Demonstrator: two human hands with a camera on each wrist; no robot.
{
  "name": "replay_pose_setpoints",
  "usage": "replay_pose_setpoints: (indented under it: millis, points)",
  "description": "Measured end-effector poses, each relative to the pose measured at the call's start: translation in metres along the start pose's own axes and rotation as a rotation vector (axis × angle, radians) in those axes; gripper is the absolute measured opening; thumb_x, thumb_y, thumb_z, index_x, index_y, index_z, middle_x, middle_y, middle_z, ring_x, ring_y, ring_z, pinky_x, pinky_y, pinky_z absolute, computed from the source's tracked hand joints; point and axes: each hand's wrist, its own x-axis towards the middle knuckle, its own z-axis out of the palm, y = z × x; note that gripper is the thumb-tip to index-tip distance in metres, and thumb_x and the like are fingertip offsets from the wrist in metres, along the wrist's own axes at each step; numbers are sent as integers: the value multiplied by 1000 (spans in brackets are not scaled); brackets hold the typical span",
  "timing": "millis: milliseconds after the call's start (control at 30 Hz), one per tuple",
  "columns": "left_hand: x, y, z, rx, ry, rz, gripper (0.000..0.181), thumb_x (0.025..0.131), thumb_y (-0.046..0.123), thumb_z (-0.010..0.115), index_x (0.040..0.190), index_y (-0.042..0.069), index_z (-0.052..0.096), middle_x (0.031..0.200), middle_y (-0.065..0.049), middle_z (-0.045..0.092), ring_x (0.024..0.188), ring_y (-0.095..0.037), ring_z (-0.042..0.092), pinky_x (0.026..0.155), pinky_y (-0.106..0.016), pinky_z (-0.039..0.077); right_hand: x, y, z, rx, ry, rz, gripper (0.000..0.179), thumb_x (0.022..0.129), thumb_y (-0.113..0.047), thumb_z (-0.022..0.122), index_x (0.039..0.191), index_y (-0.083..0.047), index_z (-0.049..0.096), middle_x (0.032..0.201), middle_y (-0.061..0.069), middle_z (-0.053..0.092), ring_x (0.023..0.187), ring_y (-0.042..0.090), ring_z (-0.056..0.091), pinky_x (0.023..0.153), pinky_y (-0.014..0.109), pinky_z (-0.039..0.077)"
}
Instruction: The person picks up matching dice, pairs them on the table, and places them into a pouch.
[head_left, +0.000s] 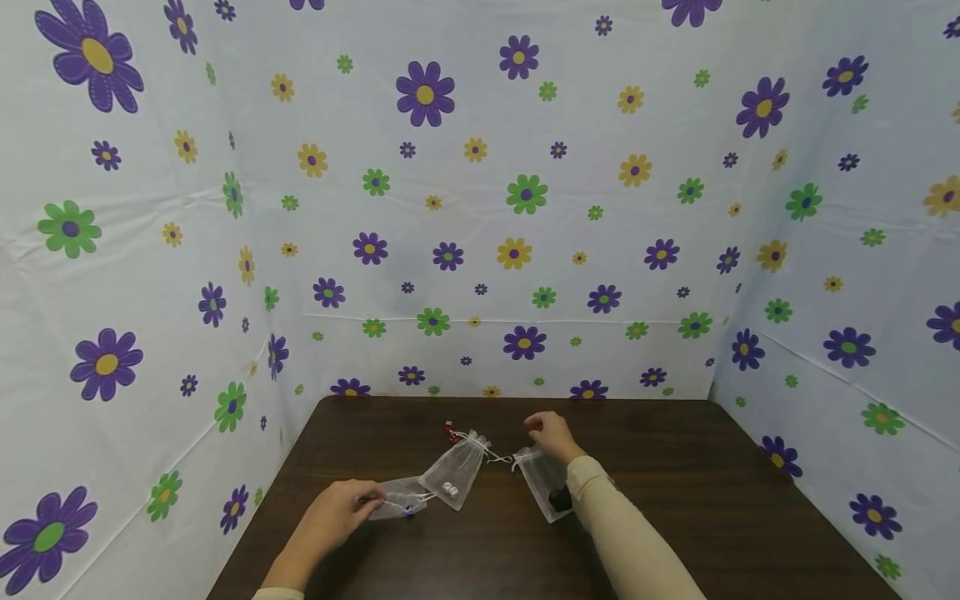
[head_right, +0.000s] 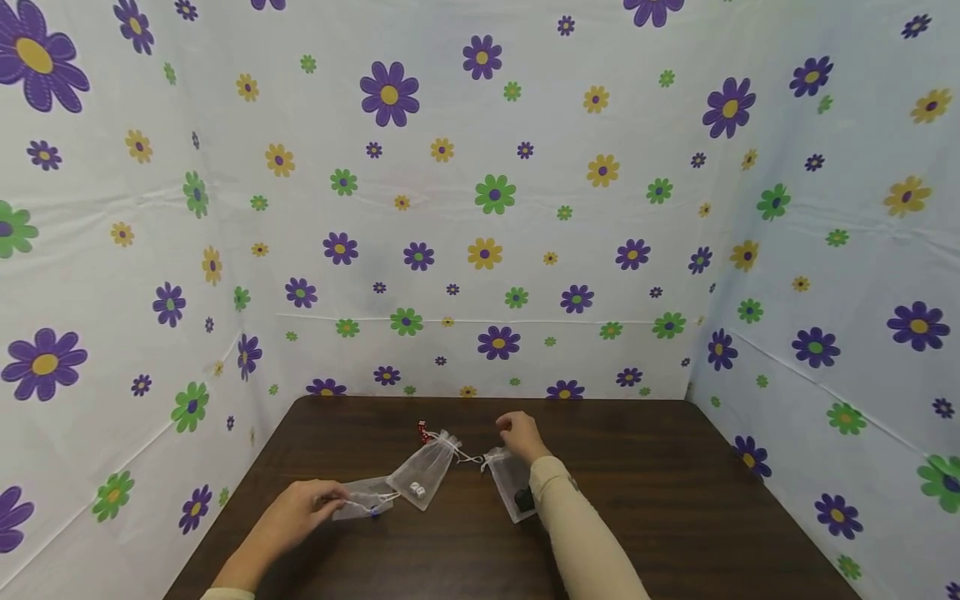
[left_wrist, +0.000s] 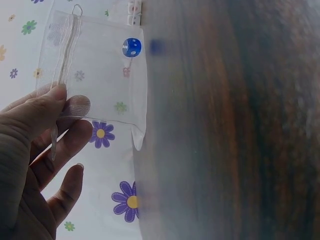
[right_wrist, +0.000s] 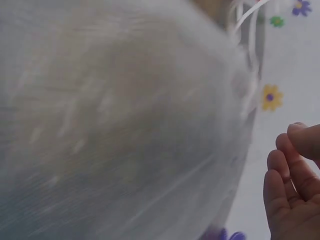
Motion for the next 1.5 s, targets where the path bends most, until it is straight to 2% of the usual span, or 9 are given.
replay_pose_setpoints:
  millis: [167, 433, 600, 833, 1033, 1233, 1500]
  points:
    - [-1, -1, 1, -4, 4, 1, 12, 86, 7, 79, 88, 18, 76, 84, 12, 73, 72, 3, 60, 64, -27, 55, -1, 14, -1, -37, 32, -1, 19, 86, 10, 65, 104, 8, 72, 100, 21, 72, 97, 38, 68, 84, 49, 56]
    - [-2, -2, 1, 11, -3, -4, 13, 86, 7, 79, 88, 19, 76, 84, 12, 73, 72, 3, 60, 64, -28, 54, -5, 25, 1, -86, 33, 6, 22, 83, 11, 66, 104, 9, 72, 100, 21, 72, 95, 38, 67, 83, 50, 55]
    - [-2, -3, 1, 15, 3, 6, 13, 86, 7, 80, 88, 19, 75, 84, 13, 73, 74, 2, 62, 65, -30, 55, -5, 30, 1, -109, 36, 13, 26, 81, 14, 63, 104, 8, 73, 103, 21, 71, 101, 40, 65, 87, 53, 54]
    - [-2, -4, 2, 19, 26, 21, 11, 85, 9, 80, 87, 19, 76, 84, 11, 73, 75, 1, 63, 66, -29, 56, -6, 29, 2, -104, 33, 23, 25, 82, 13, 65, 106, 9, 72, 108, 24, 70, 110, 44, 62, 93, 55, 51]
    - [-2, -5, 2, 19, 16, 13, 12, 85, 9, 80, 87, 20, 75, 84, 13, 73, 74, 2, 62, 66, -29, 56, -5, 33, 4, -104, 26, 29, 26, 84, 10, 67, 109, 12, 70, 109, 26, 69, 109, 46, 62, 90, 55, 52]
    - [-3, -6, 1, 15, 33, 27, 13, 84, 8, 81, 86, 20, 75, 84, 12, 73, 73, 1, 62, 65, -29, 56, -1, 38, 5, -137, 49, 42, 21, 86, 5, 69, 105, 12, 70, 103, 25, 70, 102, 44, 65, 87, 53, 54]
    - [-2, -7, 1, 9, 3, 4, 10, 87, 8, 78, 89, 18, 76, 86, 12, 74, 75, 1, 63, 67, -30, 56, -1, 31, 8, -141, 49, 81, 14, 87, 5, 70, 100, 10, 72, 99, 23, 71, 96, 40, 67, 82, 51, 56]
